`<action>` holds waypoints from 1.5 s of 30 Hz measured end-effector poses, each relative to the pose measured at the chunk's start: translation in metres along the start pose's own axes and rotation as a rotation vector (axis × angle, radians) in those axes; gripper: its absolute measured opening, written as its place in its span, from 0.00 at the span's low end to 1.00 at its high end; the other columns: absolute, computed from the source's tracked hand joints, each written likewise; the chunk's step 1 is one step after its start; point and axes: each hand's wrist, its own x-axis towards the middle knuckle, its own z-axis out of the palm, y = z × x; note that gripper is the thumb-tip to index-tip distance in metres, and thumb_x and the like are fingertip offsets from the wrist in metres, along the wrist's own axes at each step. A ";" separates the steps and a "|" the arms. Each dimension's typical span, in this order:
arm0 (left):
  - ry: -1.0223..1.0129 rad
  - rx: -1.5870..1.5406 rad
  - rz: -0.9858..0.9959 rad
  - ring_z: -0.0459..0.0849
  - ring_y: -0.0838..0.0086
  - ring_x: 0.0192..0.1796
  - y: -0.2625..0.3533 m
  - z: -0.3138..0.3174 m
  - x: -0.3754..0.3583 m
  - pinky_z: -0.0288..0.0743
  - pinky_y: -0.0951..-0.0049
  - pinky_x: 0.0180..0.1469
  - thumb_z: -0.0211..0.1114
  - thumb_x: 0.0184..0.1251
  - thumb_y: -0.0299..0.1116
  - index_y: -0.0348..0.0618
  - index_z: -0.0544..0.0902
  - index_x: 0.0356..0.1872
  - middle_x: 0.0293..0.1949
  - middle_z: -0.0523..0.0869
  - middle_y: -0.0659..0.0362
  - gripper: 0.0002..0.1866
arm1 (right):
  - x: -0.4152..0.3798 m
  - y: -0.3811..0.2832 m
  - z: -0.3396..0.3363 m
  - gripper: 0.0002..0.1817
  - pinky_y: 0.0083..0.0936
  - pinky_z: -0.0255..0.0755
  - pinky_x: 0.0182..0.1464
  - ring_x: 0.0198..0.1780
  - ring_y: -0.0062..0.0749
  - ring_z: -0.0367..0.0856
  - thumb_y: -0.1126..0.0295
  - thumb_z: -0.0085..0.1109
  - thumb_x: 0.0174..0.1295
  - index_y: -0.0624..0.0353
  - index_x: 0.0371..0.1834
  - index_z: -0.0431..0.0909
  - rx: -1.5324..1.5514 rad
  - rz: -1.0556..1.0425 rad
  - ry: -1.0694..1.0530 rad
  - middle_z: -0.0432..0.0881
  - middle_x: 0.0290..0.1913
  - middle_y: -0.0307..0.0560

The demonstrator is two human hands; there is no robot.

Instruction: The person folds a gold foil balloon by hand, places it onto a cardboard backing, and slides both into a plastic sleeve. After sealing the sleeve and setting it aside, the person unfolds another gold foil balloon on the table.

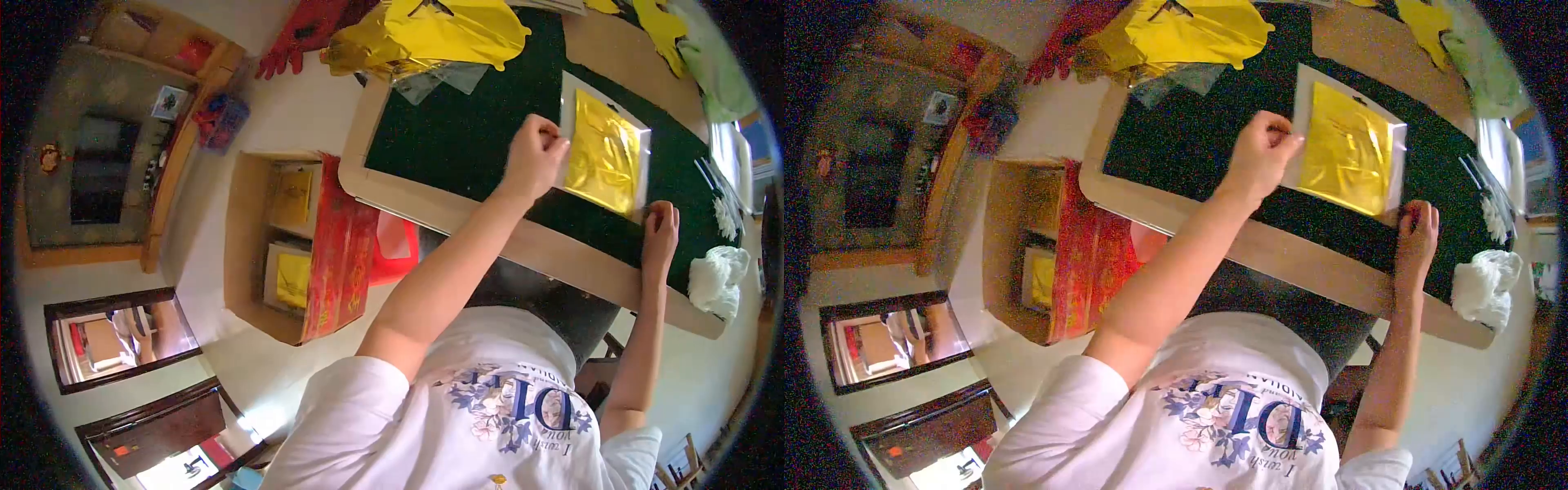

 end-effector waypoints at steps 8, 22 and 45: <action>0.618 -0.005 -0.111 0.80 0.72 0.50 0.092 -0.257 -0.081 0.72 0.74 0.54 0.65 0.64 0.35 0.42 0.79 0.57 0.51 0.82 0.57 0.21 | -0.001 0.000 -0.001 0.04 0.39 0.71 0.48 0.45 0.50 0.76 0.75 0.53 0.65 0.61 0.41 0.73 0.037 0.000 0.009 0.76 0.41 0.52; 0.629 1.503 -0.176 0.68 0.50 0.68 -0.081 -0.456 -0.133 0.60 0.55 0.70 0.60 0.68 0.41 0.37 0.71 0.65 0.64 0.73 0.41 0.28 | -0.001 0.019 0.005 0.07 0.39 0.72 0.48 0.46 0.52 0.76 0.76 0.50 0.66 0.62 0.45 0.73 -0.015 0.025 -0.010 0.76 0.44 0.55; 0.631 1.302 0.455 0.76 0.52 0.57 -0.040 -0.373 -0.045 0.69 0.55 0.61 0.63 0.65 0.34 0.39 0.78 0.52 0.53 0.81 0.47 0.16 | 0.038 -0.081 0.013 0.14 0.34 0.71 0.57 0.53 0.48 0.77 0.82 0.56 0.59 0.59 0.49 0.77 0.199 -0.166 -0.110 0.79 0.47 0.52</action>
